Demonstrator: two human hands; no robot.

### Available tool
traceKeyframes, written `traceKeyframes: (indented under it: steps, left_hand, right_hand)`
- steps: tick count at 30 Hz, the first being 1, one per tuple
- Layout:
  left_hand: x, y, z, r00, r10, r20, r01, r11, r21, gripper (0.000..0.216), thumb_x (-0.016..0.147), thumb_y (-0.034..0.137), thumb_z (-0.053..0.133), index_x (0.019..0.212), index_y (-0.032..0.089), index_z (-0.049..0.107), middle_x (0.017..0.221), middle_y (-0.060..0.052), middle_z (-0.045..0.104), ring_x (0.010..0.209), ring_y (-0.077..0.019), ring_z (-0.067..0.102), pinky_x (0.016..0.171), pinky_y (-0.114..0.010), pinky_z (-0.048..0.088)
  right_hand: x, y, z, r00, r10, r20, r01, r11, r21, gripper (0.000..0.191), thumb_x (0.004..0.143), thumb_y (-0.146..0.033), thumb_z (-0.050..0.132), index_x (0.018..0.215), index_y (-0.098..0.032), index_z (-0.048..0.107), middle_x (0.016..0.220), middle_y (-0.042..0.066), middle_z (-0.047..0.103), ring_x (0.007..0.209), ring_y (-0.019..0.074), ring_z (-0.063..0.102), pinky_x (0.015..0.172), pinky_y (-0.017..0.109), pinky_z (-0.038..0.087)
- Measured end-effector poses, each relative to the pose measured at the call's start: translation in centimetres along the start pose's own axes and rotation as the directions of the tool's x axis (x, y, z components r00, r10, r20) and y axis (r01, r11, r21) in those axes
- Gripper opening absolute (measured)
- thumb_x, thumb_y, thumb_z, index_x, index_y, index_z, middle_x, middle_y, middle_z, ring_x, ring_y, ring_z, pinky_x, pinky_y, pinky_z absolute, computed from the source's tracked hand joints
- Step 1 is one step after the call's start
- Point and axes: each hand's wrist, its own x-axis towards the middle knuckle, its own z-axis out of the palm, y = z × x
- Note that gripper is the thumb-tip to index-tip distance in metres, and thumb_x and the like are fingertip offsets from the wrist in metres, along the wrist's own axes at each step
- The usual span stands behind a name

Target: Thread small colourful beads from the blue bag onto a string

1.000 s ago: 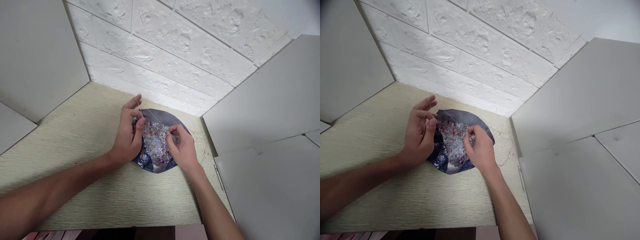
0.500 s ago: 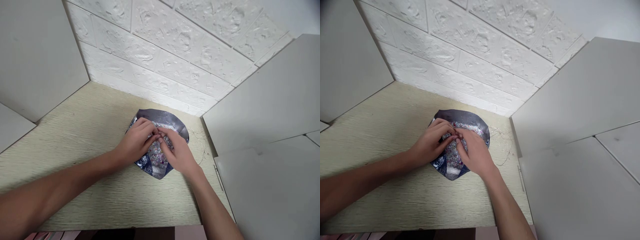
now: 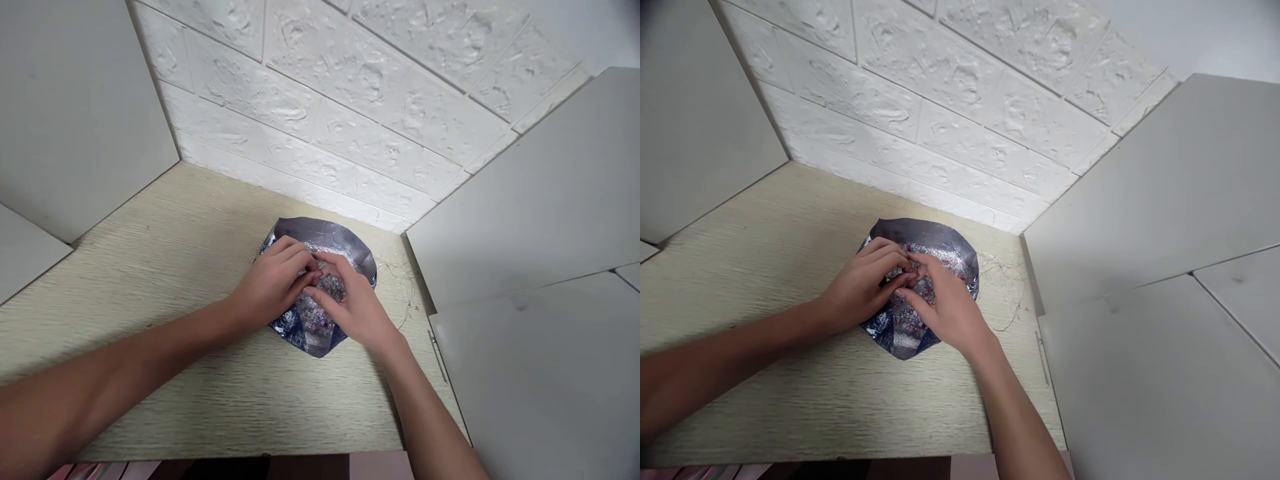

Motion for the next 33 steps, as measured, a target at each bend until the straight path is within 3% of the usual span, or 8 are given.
traceKeyframes:
  steps: [7, 13, 19, 22, 26, 33]
  left_hand:
    - [0.1, 0.4, -0.3, 0.997, -0.022, -0.072, 0.024, 0.999, 0.028, 0.008, 0.091, 0.016, 0.05, 0.086, 0.014, 0.055, 0.086, -0.006, 0.06, 0.09, -0.0198, 0.049, 0.079, -0.032, 0.044]
    - [0.2, 0.6, -0.4, 0.991, -0.055, -0.12, 0.066, 0.994, 0.084, 0.01, 0.092, 0.018, 0.048, 0.085, 0.014, 0.055, 0.085, -0.006, 0.06, 0.09, -0.0198, 0.051, 0.079, -0.032, 0.044]
    - [0.2, 0.8, -0.6, 0.993, -0.085, -0.087, 0.096, 0.987, 0.127, 0.02, 0.092, 0.019, 0.045, 0.105, 0.012, 0.057, 0.099, -0.009, 0.059, 0.096, -0.0213, 0.053, 0.084, -0.034, 0.045]
    - [0.2, 0.7, -0.5, 0.996, -0.089, 0.027, 0.08, 0.966, 0.245, 0.021, 0.092, 0.023, 0.043, 0.098, 0.013, 0.061, 0.094, -0.009, 0.06, 0.092, -0.0229, 0.054, 0.08, -0.036, 0.045]
    - [0.1, 0.4, -0.2, 0.968, -0.115, 0.222, 0.019, 0.919, 0.395, 0.021, 0.09, 0.026, 0.047, 0.084, 0.015, 0.063, 0.087, -0.008, 0.059, 0.084, -0.0241, 0.055, 0.076, -0.039, 0.045]
    - [-0.1, 0.4, 0.2, 0.959, -0.131, 0.253, 0.017, 0.913, 0.408, 0.022, 0.09, 0.029, 0.048, 0.095, 0.018, 0.067, 0.094, -0.007, 0.059, 0.091, -0.0249, 0.056, 0.081, -0.039, 0.044]
  right_hand:
    - [0.1, 0.4, 0.0, 0.999, -0.016, -0.029, 0.014, 0.999, -0.039, 0.033, 0.095, -0.028, 0.043, 0.128, -0.023, 0.044, 0.079, 0.0, 0.056, 0.069, 0.015, 0.055, 0.063, 0.029, 0.044]
    - [0.1, 0.7, 0.1, 0.988, 0.004, -0.156, -0.009, 1.0, -0.03, 0.02, 0.095, -0.035, 0.045, 0.101, -0.022, 0.059, 0.062, -0.004, 0.047, 0.054, 0.0107, 0.042, 0.053, 0.025, 0.033]
    - [0.2, 1.1, 0.2, 0.965, 0.021, -0.26, -0.027, 0.999, -0.021, 0.021, 0.095, -0.035, 0.046, 0.09, -0.021, 0.061, 0.064, -0.003, 0.05, 0.053, 0.0095, 0.039, 0.052, 0.024, 0.031]
    - [0.2, 1.1, 0.1, 0.964, 0.007, -0.265, -0.024, 0.998, -0.061, 0.021, 0.095, -0.033, 0.045, 0.092, -0.02, 0.061, 0.064, -0.003, 0.052, 0.054, 0.0099, 0.043, 0.053, 0.025, 0.033]
    - [0.2, 0.9, -0.1, 0.968, -0.001, -0.251, -0.022, 0.996, -0.089, 0.022, 0.096, -0.03, 0.042, 0.11, -0.022, 0.058, 0.071, -0.002, 0.058, 0.06, 0.0118, 0.051, 0.057, 0.026, 0.038]
    - [0.2, 1.0, 0.1, 0.968, 0.023, -0.248, -0.034, 0.999, -0.042, 0.026, 0.095, -0.029, 0.044, 0.119, -0.025, 0.054, 0.091, 0.001, 0.069, 0.076, 0.0158, 0.064, 0.069, 0.029, 0.048]
